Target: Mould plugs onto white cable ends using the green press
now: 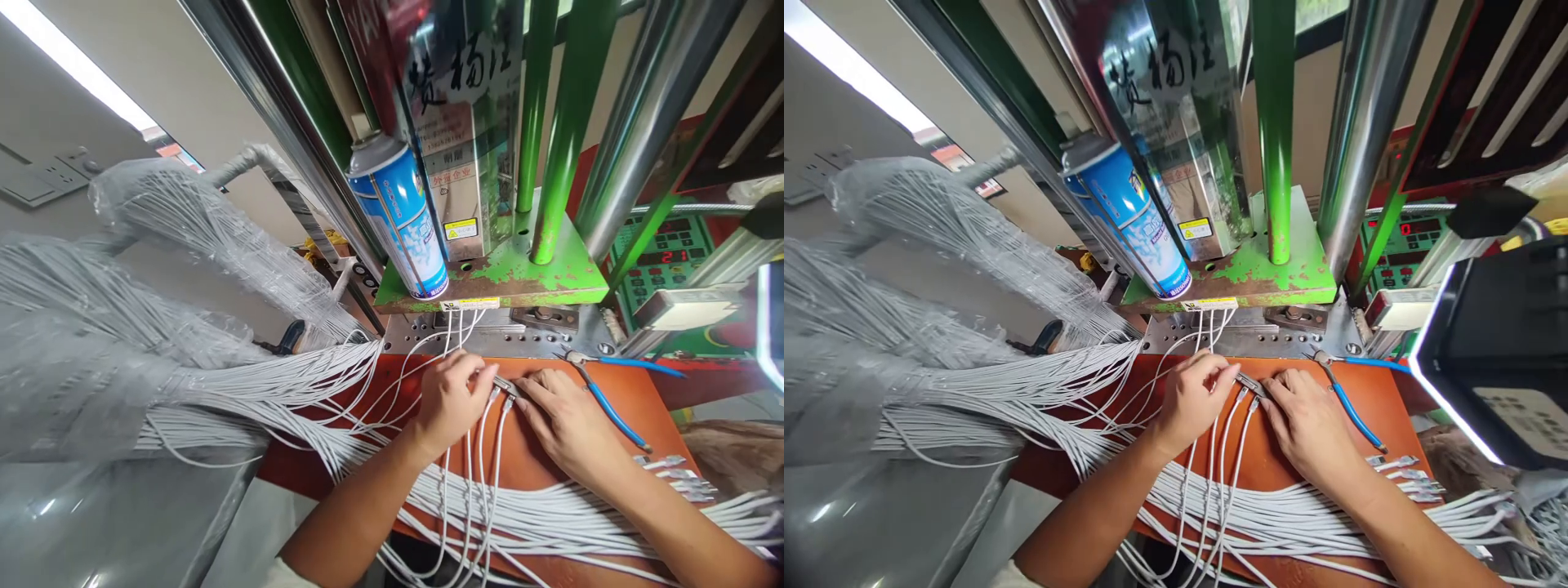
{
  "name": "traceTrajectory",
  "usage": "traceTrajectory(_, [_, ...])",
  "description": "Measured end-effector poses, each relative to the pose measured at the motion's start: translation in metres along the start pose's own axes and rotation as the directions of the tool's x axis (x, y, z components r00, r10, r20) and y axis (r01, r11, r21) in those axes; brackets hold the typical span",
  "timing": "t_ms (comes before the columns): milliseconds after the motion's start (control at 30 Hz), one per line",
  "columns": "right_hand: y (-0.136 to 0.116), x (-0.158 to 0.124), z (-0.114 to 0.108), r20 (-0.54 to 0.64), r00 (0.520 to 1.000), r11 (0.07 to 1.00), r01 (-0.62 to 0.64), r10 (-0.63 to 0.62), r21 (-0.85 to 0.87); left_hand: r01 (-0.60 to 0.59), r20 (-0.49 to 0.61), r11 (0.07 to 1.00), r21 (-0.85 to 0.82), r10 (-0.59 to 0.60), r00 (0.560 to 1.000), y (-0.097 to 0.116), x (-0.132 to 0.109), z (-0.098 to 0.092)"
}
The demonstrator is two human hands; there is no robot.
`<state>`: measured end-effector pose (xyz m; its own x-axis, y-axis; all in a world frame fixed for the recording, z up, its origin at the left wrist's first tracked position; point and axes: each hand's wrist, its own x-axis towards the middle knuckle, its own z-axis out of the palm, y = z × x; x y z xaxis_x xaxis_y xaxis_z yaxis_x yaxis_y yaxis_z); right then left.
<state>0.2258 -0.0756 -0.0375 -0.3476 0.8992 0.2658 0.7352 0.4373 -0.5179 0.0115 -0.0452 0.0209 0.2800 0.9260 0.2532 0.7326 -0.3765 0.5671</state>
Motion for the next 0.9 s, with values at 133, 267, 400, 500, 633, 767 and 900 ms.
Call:
traceTrajectory(133, [0.002, 0.0, 0.0, -0.02, 1.0, 0.999, 0.009, -0.008, 0.031, 0.033, -0.244, 0.999, -0.043, -0.042, 0.969, -0.016, 0.023, -0.003])
traceTrajectory(267, [0.004, 0.001, 0.0, -0.044, 0.999, 0.999, 0.019, -0.018, 0.033, 0.113, -0.225, 0.984, -0.137, -0.142, 0.964, -0.028, 0.044, 0.01])
traceTrajectory(400, [0.004, 0.004, -0.001, -0.065, 0.998, 0.998, 0.029, -0.025, 0.061, 0.221, -0.204, 0.948, -0.229, -0.269, 0.941, -0.028, 0.056, 0.021])
traceTrajectory(500, [0.004, 0.001, 0.0, -0.062, 0.998, 0.996, 0.019, -0.013, 0.091, 0.209, -0.243, 0.943, -0.26, -0.273, 0.931, -0.03, 0.057, 0.025])
traceTrajectory(633, [0.005, -0.001, -0.006, -0.041, 0.999, 0.991, -0.007, 0.013, 0.133, 0.17, -0.294, 0.926, -0.338, -0.275, 0.915, -0.041, 0.057, 0.031])
traceTrajectory(767, [0.01, 0.043, -0.032, -0.159, 0.987, 0.999, 0.025, -0.019, 0.035, 0.121, -0.228, 0.906, -0.405, -0.228, 0.947, -0.053, 0.058, 0.037])
traceTrajectory(900, [0.027, 0.131, -0.054, -0.203, 0.979, 0.996, -0.014, -0.003, -0.084, 0.136, -0.147, 0.899, -0.415, -0.214, 0.966, -0.057, 0.059, 0.036])
